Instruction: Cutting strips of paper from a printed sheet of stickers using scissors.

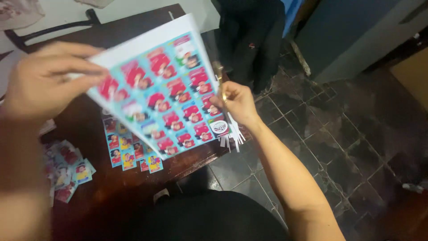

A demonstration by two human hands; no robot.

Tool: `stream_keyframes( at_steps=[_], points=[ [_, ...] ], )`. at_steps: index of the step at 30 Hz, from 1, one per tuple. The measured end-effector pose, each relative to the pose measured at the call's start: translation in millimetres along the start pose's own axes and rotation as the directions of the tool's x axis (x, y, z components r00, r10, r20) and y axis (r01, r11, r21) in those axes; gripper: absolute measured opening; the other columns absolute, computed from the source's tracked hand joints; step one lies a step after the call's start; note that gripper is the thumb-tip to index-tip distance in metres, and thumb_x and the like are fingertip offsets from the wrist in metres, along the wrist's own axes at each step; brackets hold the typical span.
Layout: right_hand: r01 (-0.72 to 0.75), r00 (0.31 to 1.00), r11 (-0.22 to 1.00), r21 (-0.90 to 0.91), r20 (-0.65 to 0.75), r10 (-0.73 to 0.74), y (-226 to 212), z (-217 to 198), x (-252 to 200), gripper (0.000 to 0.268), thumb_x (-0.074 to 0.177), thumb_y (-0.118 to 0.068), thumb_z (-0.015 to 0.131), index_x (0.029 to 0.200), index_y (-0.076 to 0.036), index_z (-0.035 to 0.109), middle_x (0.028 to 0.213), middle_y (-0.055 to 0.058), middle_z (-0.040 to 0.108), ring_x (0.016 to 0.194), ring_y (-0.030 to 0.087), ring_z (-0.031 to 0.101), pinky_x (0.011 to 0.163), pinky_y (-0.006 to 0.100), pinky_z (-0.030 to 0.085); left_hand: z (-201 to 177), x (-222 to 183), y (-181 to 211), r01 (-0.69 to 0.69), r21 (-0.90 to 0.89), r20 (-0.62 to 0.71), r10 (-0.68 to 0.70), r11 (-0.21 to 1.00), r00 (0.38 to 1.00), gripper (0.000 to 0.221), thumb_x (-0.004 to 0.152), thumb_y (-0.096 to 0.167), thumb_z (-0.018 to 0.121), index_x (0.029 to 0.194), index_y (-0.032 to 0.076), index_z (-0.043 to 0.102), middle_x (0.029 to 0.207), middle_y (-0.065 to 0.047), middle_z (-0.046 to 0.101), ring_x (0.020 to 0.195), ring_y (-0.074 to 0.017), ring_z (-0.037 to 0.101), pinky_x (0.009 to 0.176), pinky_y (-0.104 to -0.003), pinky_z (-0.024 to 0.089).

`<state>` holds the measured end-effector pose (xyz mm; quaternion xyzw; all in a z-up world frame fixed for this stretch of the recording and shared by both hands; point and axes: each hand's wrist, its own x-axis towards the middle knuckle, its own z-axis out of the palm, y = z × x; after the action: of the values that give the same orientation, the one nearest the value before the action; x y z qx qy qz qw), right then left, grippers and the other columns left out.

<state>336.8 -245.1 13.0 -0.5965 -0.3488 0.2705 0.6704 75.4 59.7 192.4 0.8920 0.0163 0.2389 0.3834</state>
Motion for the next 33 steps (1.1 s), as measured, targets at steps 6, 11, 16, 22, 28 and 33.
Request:
stream_keyframes(
  at_steps=[6, 11, 16, 22, 28, 33],
  points=[
    [-0.02, 0.986, 0.972, 0.234, -0.157, 0.058, -50.5, 24.5, -6.2, 0.012, 0.089, -0.001, 0.077, 0.097, -0.002, 0.068, 0.089, 0.005, 0.077, 0.075, 0.007, 0.07, 0.067, 0.024, 0.058, 93.5, -67.7, -60.8, 0.198, 0.266, -0.171, -0.156, 0.944, 0.973, 0.025, 0.085, 0.012, 0.08, 0.109, 0.007, 0.074, 0.135, -0.018, 0.064, 0.096, -0.0259, 0.071, 0.077, -0.038, 0.059],
    [-0.002, 0.979, 0.987, 0.164, -0.199, 0.035, -12.3, 10.7, -16.2, 0.011, 0.093, -0.005, 0.077, 0.096, -0.001, 0.067, 0.087, 0.004, 0.072, 0.074, 0.007, 0.065, 0.066, 0.024, 0.053, 156.6, -81.5, -23.9, 0.302, -0.17, -0.15, -0.327, 0.938, 0.933, 0.033, 0.082, 0.01, 0.083, 0.115, 0.014, 0.078, 0.112, -0.009, 0.079, 0.105, -0.0163, 0.073, 0.093, -0.03, 0.055],
    [0.05, 0.988, 0.989, -0.141, -0.139, -0.069, 5.5, -6.8, -73.5, 0.022, 0.1, -0.025, 0.065, 0.093, -0.004, 0.065, 0.08, 0.0, 0.07, 0.075, 0.009, 0.067, 0.069, 0.024, 0.052, 134.0, -70.7, -10.7, 0.382, -0.165, -0.258, -0.414, 0.909, 0.873, 0.045, 0.08, 0.009, 0.082, 0.124, 0.014, 0.074, 0.118, -0.011, 0.075, 0.108, -0.017, 0.07, 0.093, -0.031, 0.053],
    [-0.219, 0.975, 0.881, -0.419, -0.068, 0.21, 28.3, 8.1, -180.5, 0.045, 0.089, -0.047, 0.071, 0.085, -0.002, 0.07, 0.071, 0.002, 0.064, 0.066, 0.011, 0.059, 0.059, 0.031, 0.047, 117.8, -71.9, -16.8, 0.4, -0.032, -0.289, -0.391, 0.916, 0.874, 0.046, 0.081, 0.009, 0.083, 0.126, 0.012, 0.073, 0.119, -0.013, 0.074, 0.112, -0.0174, 0.069, 0.095, -0.032, 0.052],
    [-0.159, 0.984, 0.976, -0.149, 0.057, 0.169, 2.9, 30.2, -191.4, 0.058, 0.086, -0.059, 0.072, 0.09, -0.001, 0.066, 0.081, 0.004, 0.07, 0.078, 0.013, 0.072, 0.074, 0.031, 0.059, 127.4, -68.2, -14.3, 0.296, -0.146, -0.29, -0.327, 0.944, 0.9, 0.044, 0.082, 0.007, 0.081, 0.125, 0.008, 0.073, 0.124, -0.012, 0.074, 0.116, -0.0168, 0.068, 0.1, -0.031, 0.051],
    [-0.183, 0.98, 0.973, -0.143, 0.048, 0.191, -5.1, 32.9, -189.4, 0.06, 0.087, -0.059, 0.073, 0.09, 0.0, 0.065, 0.08, 0.007, 0.072, 0.076, 0.016, 0.074, 0.071, 0.033, 0.061, 131.0, -67.6, -18.2, 0.257, -0.194, -0.26, -0.302, 0.947, 0.917, 0.043, 0.084, 0.004, 0.081, 0.126, 0.008, 0.072, 0.124, -0.01, 0.074, 0.115, -0.0148, 0.067, 0.1, -0.03, 0.051]
  ],
)
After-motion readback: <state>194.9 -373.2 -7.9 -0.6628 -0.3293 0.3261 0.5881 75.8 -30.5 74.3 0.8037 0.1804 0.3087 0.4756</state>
